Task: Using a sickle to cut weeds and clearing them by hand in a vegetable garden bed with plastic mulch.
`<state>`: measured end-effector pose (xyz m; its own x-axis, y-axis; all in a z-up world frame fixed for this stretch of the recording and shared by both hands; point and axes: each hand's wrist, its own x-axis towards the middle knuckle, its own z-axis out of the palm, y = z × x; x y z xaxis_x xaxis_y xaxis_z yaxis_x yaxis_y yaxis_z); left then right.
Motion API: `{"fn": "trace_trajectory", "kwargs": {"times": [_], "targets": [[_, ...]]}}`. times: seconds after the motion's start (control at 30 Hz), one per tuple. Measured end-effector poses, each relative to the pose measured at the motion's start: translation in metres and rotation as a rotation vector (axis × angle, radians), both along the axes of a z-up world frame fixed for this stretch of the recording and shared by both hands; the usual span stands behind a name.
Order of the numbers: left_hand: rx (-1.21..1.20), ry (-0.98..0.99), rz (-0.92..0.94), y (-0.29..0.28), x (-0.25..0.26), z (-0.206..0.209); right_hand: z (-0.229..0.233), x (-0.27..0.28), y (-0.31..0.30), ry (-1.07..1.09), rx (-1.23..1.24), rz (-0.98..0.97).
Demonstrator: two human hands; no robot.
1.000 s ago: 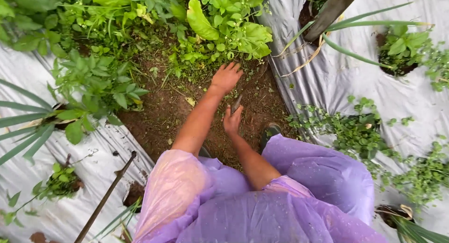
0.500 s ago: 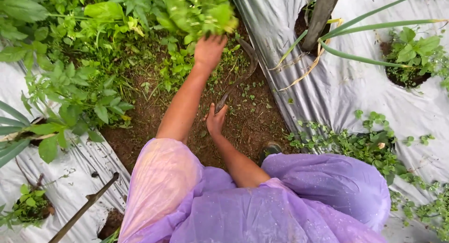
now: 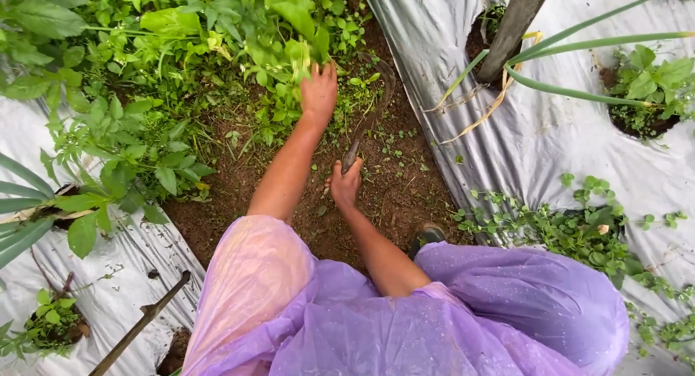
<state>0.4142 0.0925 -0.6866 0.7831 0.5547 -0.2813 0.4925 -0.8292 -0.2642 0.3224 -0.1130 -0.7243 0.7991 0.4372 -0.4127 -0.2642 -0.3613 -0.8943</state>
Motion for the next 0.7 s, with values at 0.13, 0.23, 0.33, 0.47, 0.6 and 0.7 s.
{"fn": "trace_trajectory", "kwargs": {"times": [0.13, 0.23, 0.33, 0.47, 0.6, 0.7], "targets": [[0.117, 0.003, -0.027, -0.010, 0.001, -0.016, -0.011, -0.003, -0.003, -0.006, 0.024, 0.010], [0.189, -0.003, -0.004, -0.012, 0.004, -0.021, -0.023, -0.002, -0.009, -0.004, 0.050, 0.037], [0.533, -0.602, -0.148, 0.000, 0.007, -0.039, -0.019, 0.006, -0.010, -0.021, 0.042, 0.069], [0.292, -0.038, -0.024, -0.019, 0.019, -0.027, -0.018, 0.008, -0.012, 0.012, 0.039, 0.079], [0.180, 0.268, -0.099, -0.061, 0.032, 0.043, -0.016, 0.000, -0.007, 0.071, 0.009, 0.086], [-0.067, -0.135, -0.069, -0.069, 0.061, -0.176, -0.047, 0.008, -0.013, 0.065, 0.037, 0.103]]}}
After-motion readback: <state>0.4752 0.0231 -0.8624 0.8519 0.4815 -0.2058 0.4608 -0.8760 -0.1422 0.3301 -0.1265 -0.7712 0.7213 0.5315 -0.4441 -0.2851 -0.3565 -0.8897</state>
